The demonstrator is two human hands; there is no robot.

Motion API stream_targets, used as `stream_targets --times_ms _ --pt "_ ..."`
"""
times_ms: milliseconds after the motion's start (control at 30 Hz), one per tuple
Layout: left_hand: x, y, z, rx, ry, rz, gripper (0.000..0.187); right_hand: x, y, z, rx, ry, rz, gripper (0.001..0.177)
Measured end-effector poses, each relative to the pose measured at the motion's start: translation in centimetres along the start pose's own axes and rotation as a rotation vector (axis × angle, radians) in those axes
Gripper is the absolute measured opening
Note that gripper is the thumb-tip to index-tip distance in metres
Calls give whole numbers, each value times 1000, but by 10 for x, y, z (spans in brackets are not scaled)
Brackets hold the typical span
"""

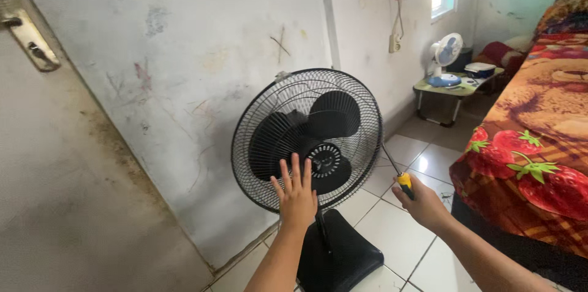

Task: The person wipes the front grill and blades of a standing electric fan with a pink cloth, then uses a screwdriver to loosen a screw on the fan's front grill. The person continues wiping the fan blades and grill with the cloth.

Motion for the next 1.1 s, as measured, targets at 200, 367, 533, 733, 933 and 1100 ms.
stream_targets --times_ms 200,367,533,733,933,1100 --pt "27 -53 -34 86 -15 -218 85 16 -61 22 -169 -61 -82 40" --pt "53 -112 -69 -17 -62 -361 79 38 -124 41 -161 -121 -148 47" --pt "87 -166 -104 51 -79 -429 81 68 -178 67 -107 -106 -145 50" --pt "123 -162 -119 234 86 -337 87 106 -224 92 -91 -65 -127 49" --pt "95 -198 -201 311 165 -410 88 107 -303 70 -92 -78 -68 48" --pt "1 -244 -337 -44 586 -146 65 66 -391 20 -127 -52 -160 49"
Point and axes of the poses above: each hand's wrist, its own x-axis towards the middle knuckle, its own z-axis out of the back of the hand, y = z × x, the point moved 2 cm from there along x, towards the middle knuckle, and after that the axes turned 6 degrees about -x, right-handed, at the moved point
